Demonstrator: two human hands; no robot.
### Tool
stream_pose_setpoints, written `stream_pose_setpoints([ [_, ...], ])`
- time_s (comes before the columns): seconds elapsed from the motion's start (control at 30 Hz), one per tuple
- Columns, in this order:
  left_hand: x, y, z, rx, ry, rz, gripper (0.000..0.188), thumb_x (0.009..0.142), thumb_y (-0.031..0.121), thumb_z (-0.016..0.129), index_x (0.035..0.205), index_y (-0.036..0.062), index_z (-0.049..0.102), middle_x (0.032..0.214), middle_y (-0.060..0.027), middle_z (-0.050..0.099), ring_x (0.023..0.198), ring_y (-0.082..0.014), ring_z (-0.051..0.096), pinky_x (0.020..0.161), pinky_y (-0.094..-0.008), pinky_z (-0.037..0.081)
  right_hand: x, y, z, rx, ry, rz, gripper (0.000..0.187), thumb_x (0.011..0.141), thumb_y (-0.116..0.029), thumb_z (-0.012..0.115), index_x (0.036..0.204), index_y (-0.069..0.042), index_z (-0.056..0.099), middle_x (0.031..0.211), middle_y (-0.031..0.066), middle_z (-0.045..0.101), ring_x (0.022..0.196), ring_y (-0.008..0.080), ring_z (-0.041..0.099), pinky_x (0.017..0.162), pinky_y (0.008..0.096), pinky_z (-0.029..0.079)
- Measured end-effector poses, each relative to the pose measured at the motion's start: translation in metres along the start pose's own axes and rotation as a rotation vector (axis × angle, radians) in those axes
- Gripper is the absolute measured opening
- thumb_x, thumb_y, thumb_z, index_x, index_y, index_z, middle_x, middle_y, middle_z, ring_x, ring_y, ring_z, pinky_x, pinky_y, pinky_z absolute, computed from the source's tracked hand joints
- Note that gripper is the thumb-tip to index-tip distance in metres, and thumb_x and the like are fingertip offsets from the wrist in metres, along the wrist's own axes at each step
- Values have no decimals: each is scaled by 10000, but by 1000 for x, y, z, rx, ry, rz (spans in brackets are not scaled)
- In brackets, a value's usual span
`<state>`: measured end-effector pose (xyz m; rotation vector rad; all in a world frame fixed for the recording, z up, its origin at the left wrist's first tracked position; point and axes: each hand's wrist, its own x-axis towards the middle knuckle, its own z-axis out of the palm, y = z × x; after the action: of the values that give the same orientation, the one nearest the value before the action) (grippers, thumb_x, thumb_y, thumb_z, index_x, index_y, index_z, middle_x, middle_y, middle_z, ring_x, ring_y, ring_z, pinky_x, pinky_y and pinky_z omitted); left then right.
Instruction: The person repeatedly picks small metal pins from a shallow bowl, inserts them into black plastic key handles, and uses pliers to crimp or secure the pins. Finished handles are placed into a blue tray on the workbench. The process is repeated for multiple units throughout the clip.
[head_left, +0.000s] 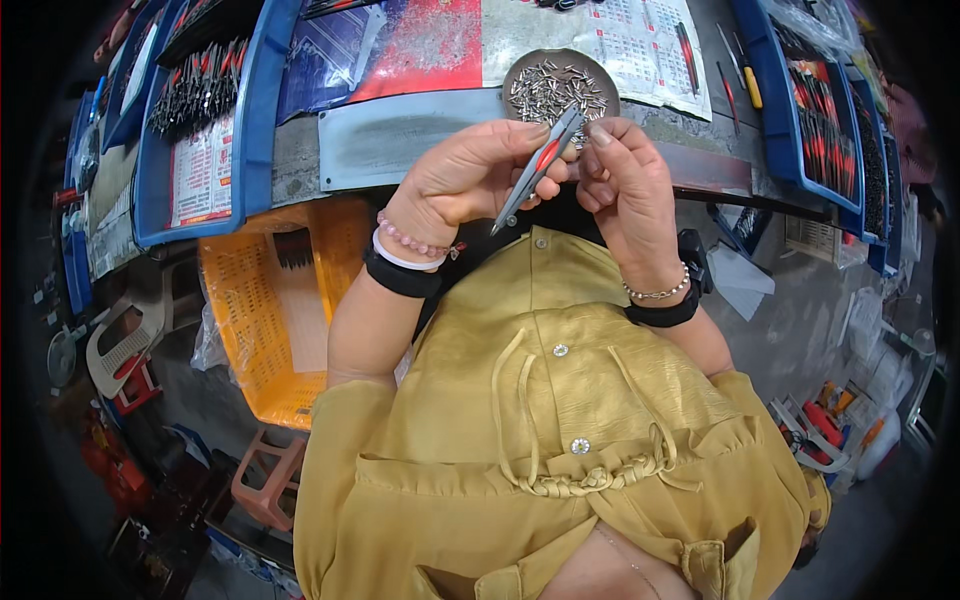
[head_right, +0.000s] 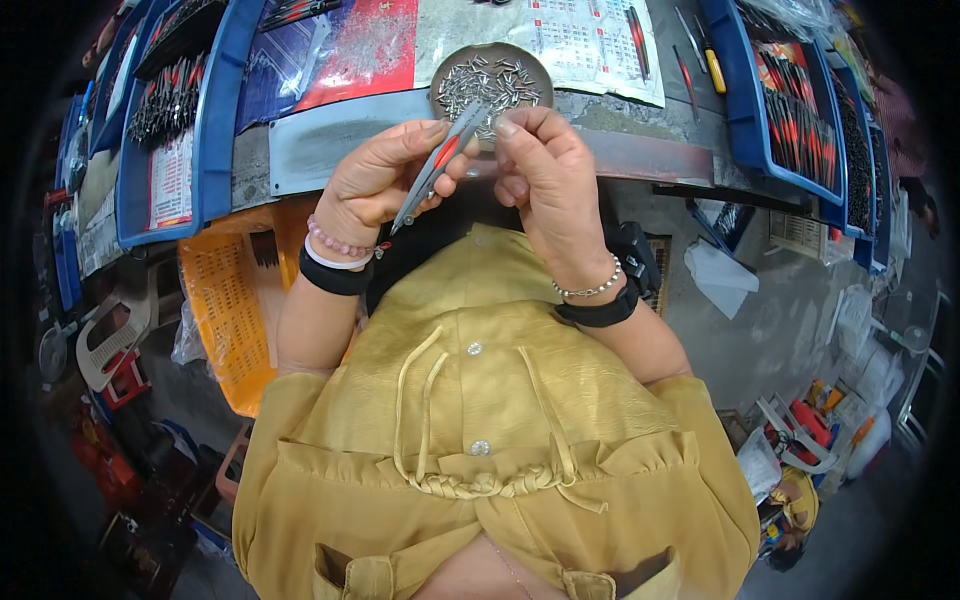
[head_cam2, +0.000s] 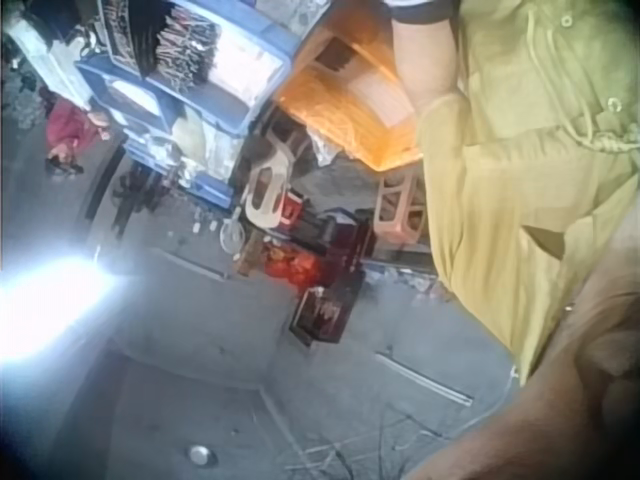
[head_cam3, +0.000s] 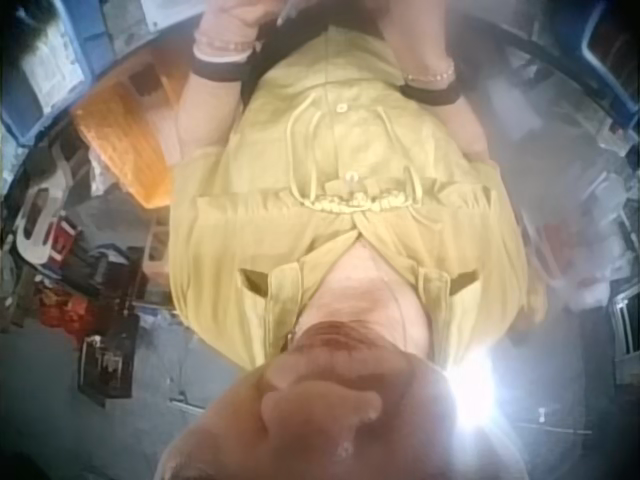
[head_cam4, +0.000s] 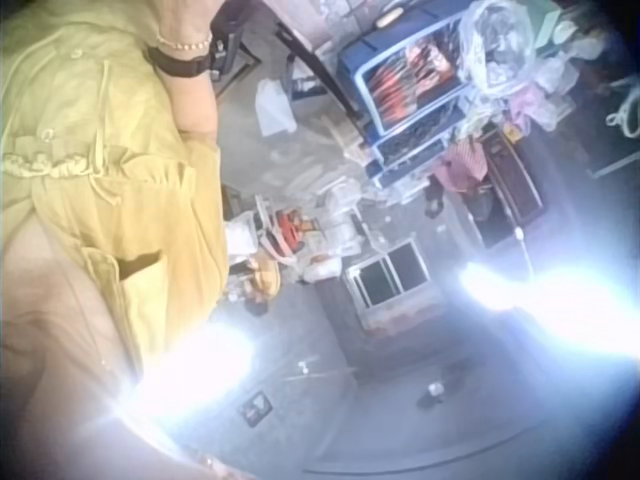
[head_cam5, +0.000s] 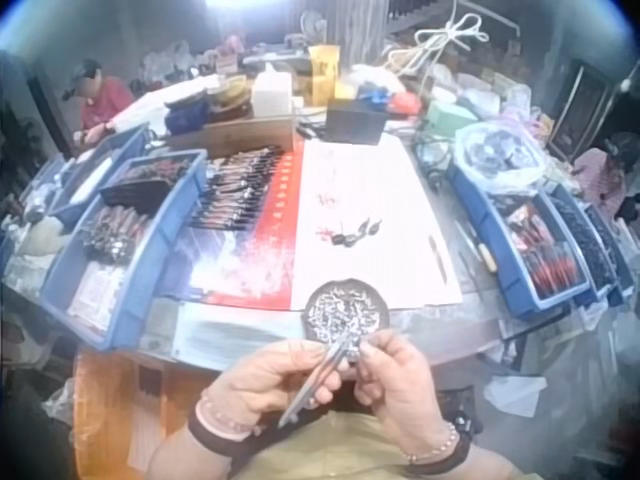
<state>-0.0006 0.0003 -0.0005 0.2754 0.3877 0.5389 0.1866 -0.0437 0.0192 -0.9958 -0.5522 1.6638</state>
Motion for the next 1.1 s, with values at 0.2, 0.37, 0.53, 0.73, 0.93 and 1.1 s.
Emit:
stream_pose_setpoints([
  [0.2,-1,-1,-1,-21,0,4,322,925,234,598,1075,-51,575,857,-125,670,704,-185,697,547,-239,579,-1,1,2,2,-19,6,142,909,-154,617,980,-46,557,730,-21,538,536,36,393,479,198,355],
  [0.37,-3,-7,0,-41,27,38,293,929,225,590,1078,-28,582,844,-102,674,699,-172,695,565,-249,578,-2,1,5,-75,6,29,124,927,-168,590,992,-67,556,722,-15,503,528,29,381,480,185,329],
  [0.53,-8,-10,11,139,114,52,281,918,226,610,1064,-13,598,857,-96,679,684,-159,683,607,-254,568,-2,1,4,-104,-32,30,166,911,-171,616,990,-36,564,749,-6,573,542,37,421,489,193,367],
  [0.73,-23,-21,33,919,400,289,260,881,166,665,1028,-43,620,825,-74,675,723,-103,654,675,-233,536,-4,2,4,-199,-35,15,155,907,-163,626,971,-31,574,733,-7,564,543,39,432,496,191,378],
  [0.93,-30,-41,47,1945,665,725,182,807,106,698,927,-3,616,705,-138,637,600,-248,643,535,-311,503,-5,4,9,-412,-45,-50,155,901,-171,641,890,-23,595,686,-8,553,550,42,445,497,192,370],
  [1.1,-30,-53,56,2047,732,772,179,778,102,713,885,16,598,704,-139,622,613,-289,626,507,-352,483,-9,3,11,-502,-35,-114,149,894,-154,641,855,-17,600,666,-3,556,546,38,453,488,185,353],
])
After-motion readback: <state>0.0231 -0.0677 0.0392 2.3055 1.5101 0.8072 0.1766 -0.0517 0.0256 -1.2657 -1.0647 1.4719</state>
